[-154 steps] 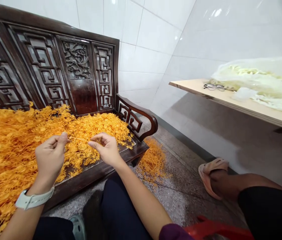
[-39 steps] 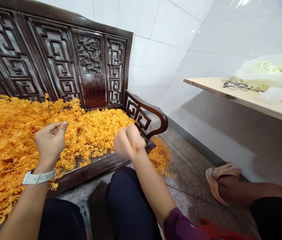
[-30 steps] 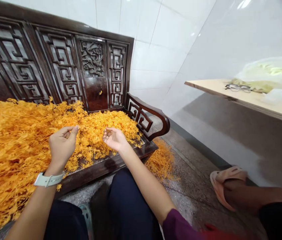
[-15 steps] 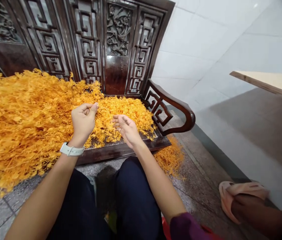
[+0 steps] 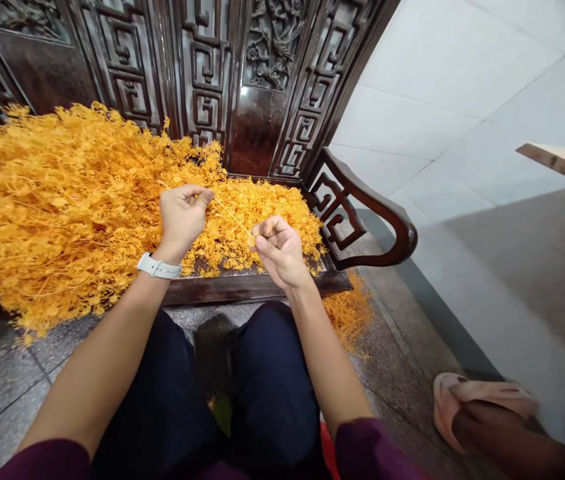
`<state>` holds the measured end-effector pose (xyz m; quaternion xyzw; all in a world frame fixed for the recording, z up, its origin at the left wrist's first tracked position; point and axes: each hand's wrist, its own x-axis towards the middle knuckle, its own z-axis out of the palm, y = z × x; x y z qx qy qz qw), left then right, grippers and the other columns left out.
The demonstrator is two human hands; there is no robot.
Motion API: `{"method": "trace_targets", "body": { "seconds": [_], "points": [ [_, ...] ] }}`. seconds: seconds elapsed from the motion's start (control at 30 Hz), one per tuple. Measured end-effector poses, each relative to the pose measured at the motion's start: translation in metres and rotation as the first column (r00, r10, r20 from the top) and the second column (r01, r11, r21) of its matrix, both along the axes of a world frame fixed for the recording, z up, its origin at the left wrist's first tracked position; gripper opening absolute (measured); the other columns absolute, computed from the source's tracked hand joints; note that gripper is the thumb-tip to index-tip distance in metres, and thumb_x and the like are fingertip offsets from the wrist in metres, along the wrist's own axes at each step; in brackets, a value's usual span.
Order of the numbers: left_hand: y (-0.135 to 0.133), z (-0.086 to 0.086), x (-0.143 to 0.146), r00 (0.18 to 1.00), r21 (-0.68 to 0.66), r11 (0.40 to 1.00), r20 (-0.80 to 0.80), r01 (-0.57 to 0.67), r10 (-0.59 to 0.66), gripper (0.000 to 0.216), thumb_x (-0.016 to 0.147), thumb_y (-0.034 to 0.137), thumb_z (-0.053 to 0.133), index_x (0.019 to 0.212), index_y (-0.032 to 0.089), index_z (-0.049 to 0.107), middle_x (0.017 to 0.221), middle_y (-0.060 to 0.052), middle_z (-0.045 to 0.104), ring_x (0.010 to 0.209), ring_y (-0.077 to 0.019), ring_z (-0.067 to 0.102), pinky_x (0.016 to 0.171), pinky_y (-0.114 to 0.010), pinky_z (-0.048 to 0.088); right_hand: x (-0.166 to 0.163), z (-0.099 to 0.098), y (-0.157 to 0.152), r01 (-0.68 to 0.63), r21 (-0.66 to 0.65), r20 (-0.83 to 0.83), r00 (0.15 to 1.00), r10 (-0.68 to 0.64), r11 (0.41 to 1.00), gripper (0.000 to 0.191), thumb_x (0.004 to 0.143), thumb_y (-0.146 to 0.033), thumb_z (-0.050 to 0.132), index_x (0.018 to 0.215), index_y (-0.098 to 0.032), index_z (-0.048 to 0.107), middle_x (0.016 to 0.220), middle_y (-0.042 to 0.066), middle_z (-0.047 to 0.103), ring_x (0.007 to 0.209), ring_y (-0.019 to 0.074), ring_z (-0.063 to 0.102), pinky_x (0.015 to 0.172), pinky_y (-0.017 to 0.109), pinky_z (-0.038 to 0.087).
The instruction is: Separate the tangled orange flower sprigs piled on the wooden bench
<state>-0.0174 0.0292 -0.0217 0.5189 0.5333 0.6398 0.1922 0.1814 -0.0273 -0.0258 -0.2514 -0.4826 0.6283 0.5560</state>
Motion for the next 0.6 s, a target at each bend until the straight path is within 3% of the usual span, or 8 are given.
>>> {"method": "trace_targets", "body": {
  "seconds": [0.13,0.23,0.3,0.37,0.43,0.5,0.6],
  "points": [
    [-0.001,0.0,0.008,0.999,-0.002,1.0,-0.042,0.032,-0.032,0.015,0.083,0.028,0.075,0.074,0.017,0.074,0.061,0.0,0.063,0.057,-0.0133,0.053,0.057,-0.027,0.042,0.003,0.008,-0.014,0.02,0.138,0.02,1.0,-0.023,0.99,0.039,0.077,-0.031,0.089,0.073,-0.024,0.051,0.076,-0.001,0.054,0.068,0.0123,0.046,0.062,0.028,0.04],
    [0.011,-0.003,-0.007,0.997,0.044,0.996,0.017,-0.08,0.08,0.023,0.087,0.036,0.073,0.075,0.018,0.069,0.069,-0.003,0.066,0.067,-0.0152,0.059,0.063,-0.029,0.046,0.016,0.017,-0.038,0.045,0.274,-0.06,0.998,-0.029,0.961,0.043,0.077,-0.033,0.089,0.068,-0.026,0.048,0.066,-0.002,0.048,0.062,0.0134,0.045,0.056,0.029,0.04],
    [0.02,-0.005,-0.024,0.984,0.048,0.987,0.099,-0.153,0.147,0.032,0.088,0.046,0.073,0.073,0.019,0.064,0.066,-0.003,0.061,0.065,-0.0144,0.056,0.061,-0.03,0.044,0.029,0.027,-0.054,0.049,0.393,-0.139,0.99,0.007,0.918,0.041,0.077,-0.034,0.089,0.068,-0.028,0.05,0.057,-0.005,0.043,0.053,0.0137,0.041,0.048,0.028,0.039],
    [0.024,-0.006,-0.038,0.984,-0.018,0.996,0.156,-0.089,0.091,0.041,0.09,0.058,0.069,0.073,0.023,0.059,0.057,0.002,0.047,0.054,-0.0126,0.045,0.054,-0.031,0.037,0.04,0.036,-0.061,0.062,0.453,-0.173,0.985,0.02,0.889,0.034,0.075,-0.034,0.091,0.071,-0.031,0.058,0.052,-0.006,0.042,0.048,0.0128,0.038,0.043,0.026,0.037],
    [0.021,-0.002,-0.041,0.974,-0.09,0.993,0.218,0.074,-0.053,0.044,0.091,0.067,0.062,0.076,0.026,0.055,0.052,0.006,0.03,0.046,-0.0119,0.031,0.049,-0.033,0.028,0.045,0.04,-0.054,0.139,0.402,-0.211,0.976,-0.056,0.905,0.028,0.073,-0.034,0.093,0.078,-0.033,0.066,0.059,-0.005,0.05,0.051,0.0113,0.044,0.046,0.025,0.041],
    [0.012,0.005,-0.036,0.929,-0.118,0.964,0.316,0.239,-0.192,0.044,0.092,0.069,0.06,0.079,0.028,0.051,0.051,0.009,0.018,0.044,-0.012,0.019,0.047,-0.034,0.022,0.044,0.033,-0.034,0.25,0.231,-0.188,0.96,-0.209,0.94,0.023,0.075,-0.033,0.09,0.088,-0.033,0.071,0.082,-0.001,0.066,0.068,0.0109,0.058,0.061,0.025,0.051],
    [-0.004,0.017,-0.023,0.794,-0.11,0.897,0.522,0.427,-0.314,0.037,0.096,0.059,0.063,0.08,0.028,0.05,0.049,0.01,0.013,0.043,-0.0114,0.011,0.046,-0.033,0.016,0.037,0.003,-0.001,0.334,-0.052,0.06,0.942,-0.33,0.941,0.032,0.075,-0.03,0.087,0.104,-0.028,0.074,0.125,0.005,0.069,0.101,0.0156,0.066,0.087,0.032,0.056]
  ]
}}
